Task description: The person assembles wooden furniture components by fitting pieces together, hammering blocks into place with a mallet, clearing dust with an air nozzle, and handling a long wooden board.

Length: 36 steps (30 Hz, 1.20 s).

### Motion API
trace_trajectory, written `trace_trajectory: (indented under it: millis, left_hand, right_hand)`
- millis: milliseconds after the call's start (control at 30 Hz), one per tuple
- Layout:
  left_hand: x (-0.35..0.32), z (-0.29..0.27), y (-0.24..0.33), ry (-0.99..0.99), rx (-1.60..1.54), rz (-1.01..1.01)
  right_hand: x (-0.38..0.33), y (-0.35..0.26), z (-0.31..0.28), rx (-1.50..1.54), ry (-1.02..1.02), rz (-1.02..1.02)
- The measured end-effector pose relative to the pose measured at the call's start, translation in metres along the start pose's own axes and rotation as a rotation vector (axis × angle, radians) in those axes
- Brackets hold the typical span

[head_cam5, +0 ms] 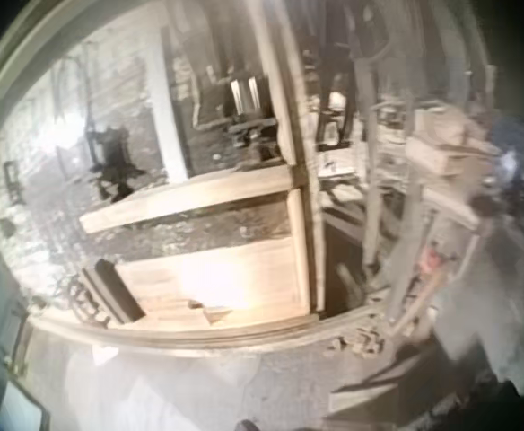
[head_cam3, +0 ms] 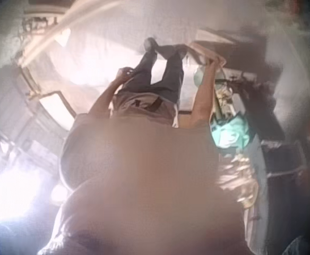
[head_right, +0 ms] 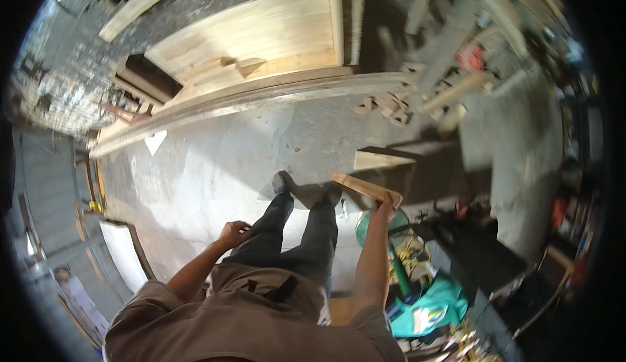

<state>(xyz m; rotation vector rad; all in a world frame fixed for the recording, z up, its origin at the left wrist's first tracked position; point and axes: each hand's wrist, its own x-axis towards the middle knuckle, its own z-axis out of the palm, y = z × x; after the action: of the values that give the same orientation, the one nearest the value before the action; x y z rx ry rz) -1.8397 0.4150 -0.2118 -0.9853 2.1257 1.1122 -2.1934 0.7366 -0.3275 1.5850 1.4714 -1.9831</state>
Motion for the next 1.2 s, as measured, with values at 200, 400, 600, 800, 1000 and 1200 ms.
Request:
trace_trajectory:
  millis: [200, 400, 600, 800, 1000, 1200]
  left_hand:
    - [-0.03, 0.02, -0.085, 0.039, 0.051, -0.282]
    - [-0.065, 0.044, -0.083, 0.13, -0.204, -0.501]
    - [-0.061, 0.04, -0.097, 0.181, -0.423, -0.507]
    - [-0.043, -0.017, -0.14, 0.31, -0.537, -0.414]
    - [-0.073, -0.023, -0.202, 0.41, -0.726, -0.653]
    - [-0.112, -0.004, -0.199, 0.537, -1.383, -0.913]
  right_hand:
    - [0.158, 0.066, 0.007, -0.059, -0.41, 0.133]
    - [0.177, 0.049, 0.033, -1.173, 0.233, -0.183]
    - [0.045, 0.049, 0.107, -1.753, -0.524, -0.803]
    - [-0.076, 0.136, 0.228, -1.893, -0.597, -0.995]
    - [-0.182, 0.242, 0.383, -1.832, -0.969, -1.103]
    - [-0.17, 0.342, 0.533, -1.706, -0.821, -1.283]
